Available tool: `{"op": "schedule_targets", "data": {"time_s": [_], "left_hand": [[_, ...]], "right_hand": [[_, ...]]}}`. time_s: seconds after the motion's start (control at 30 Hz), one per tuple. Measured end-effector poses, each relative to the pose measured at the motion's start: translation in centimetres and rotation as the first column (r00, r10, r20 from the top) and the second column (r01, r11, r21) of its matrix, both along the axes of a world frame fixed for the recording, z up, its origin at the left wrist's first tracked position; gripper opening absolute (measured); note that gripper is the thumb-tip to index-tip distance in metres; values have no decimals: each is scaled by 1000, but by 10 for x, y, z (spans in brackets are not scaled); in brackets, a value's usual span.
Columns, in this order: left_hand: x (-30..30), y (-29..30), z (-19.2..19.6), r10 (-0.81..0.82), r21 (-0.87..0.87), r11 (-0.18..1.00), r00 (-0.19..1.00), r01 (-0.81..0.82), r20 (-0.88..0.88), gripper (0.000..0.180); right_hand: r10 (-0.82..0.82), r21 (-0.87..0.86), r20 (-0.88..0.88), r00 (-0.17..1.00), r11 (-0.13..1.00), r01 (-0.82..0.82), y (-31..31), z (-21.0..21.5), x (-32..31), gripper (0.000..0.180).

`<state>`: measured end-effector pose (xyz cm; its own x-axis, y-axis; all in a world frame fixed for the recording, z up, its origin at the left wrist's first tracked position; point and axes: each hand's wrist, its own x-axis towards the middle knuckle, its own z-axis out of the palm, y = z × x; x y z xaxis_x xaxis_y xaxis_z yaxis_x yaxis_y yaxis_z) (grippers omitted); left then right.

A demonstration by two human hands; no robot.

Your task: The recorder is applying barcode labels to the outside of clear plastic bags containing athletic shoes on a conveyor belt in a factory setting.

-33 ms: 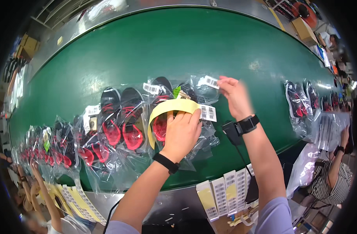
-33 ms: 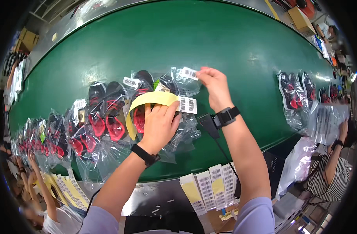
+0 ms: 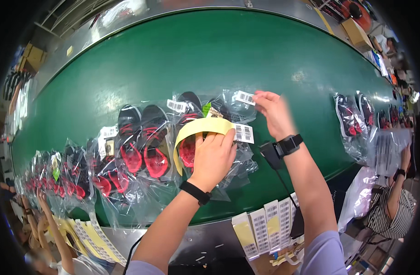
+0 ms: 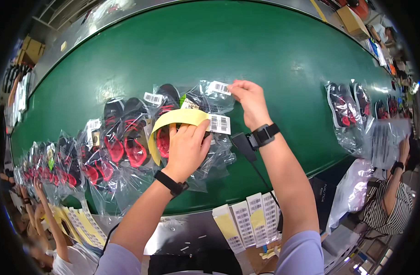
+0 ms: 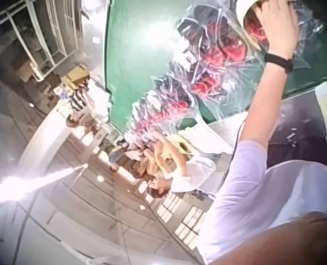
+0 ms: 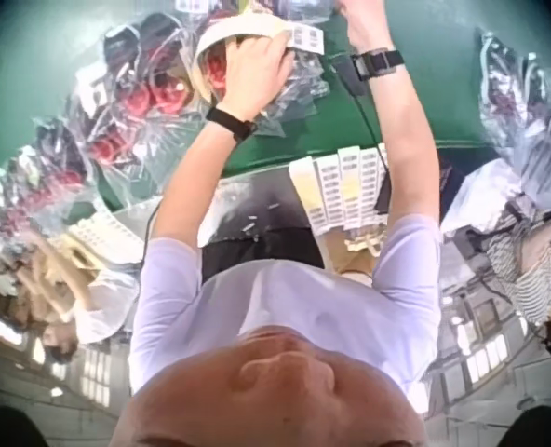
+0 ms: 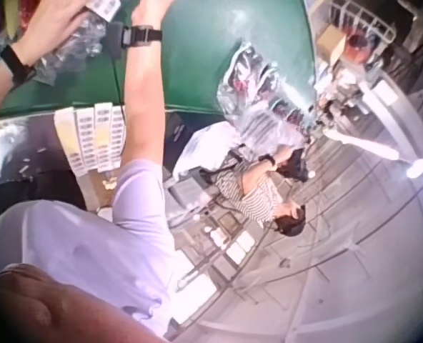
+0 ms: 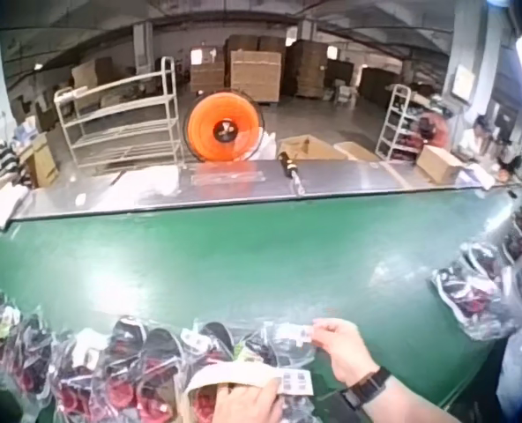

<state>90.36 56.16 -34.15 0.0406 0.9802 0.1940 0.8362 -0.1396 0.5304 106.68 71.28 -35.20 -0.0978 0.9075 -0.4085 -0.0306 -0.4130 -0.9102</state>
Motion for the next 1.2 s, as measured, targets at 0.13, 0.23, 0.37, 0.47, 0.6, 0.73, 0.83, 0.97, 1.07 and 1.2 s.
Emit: {"op": "schedule_targets", "data": {"time_s": [0.13, 0.23, 0.37, 0.47, 0.6, 0.73, 0.83, 0.97, 1.07, 1.2], "left_hand": [[0, -2, -5, 25, 14, 1000, 1000, -25, 16, 38], [4, 0, -8, 16, 5, 1000, 1000, -17, 17, 38], [-1, -4, -9, 18, -43, 999, 999, -20, -43, 39], [-10, -7, -8, 33, 17, 999, 996, -32, -85, 41], [-2, -8, -4, -3, -19, 1000, 1000, 3, -13, 43], [-5, -8, -4, 1, -1, 1000, 1000, -1, -4, 43], [-11, -10, -7, 33, -30, 999, 998, -32, 47, 42], [-17, -12, -9, 23, 31, 999, 998, -25, 56, 37], [-11, -12, -8, 67, -10, 998, 993, -67, 93, 28], [-11, -25, 13, 225, -146, 973, 875, -179, 429, 18]], "right_hand": [[49, -94, 95, 994, 995, -40, 12, -15, 0, 7], [35, -73, 258, 966, 997, -17, 10, -26, 2, 5], [191, 104, 686, 702, 929, -356, -2, -50, 8, 22], [118, 101, 859, 498, 915, -392, -5, -28, 22, 29], [-210, 322, 844, 493, 934, -154, 32, -34, 147, 14], [-431, 361, 884, -182, 875, -323, 51, -11, 315, 15], [28, -125, 934, -357, 960, -250, 36, -7, 397, 23], [-163, 52, 935, -314, 942, -333, 17, -21, 384, 12], [-200, 211, 977, 67, 901, -379, 19, -25, 344, 10], [38, 315, 799, 601, 824, -470, -38, 0, 177, 18]]}}
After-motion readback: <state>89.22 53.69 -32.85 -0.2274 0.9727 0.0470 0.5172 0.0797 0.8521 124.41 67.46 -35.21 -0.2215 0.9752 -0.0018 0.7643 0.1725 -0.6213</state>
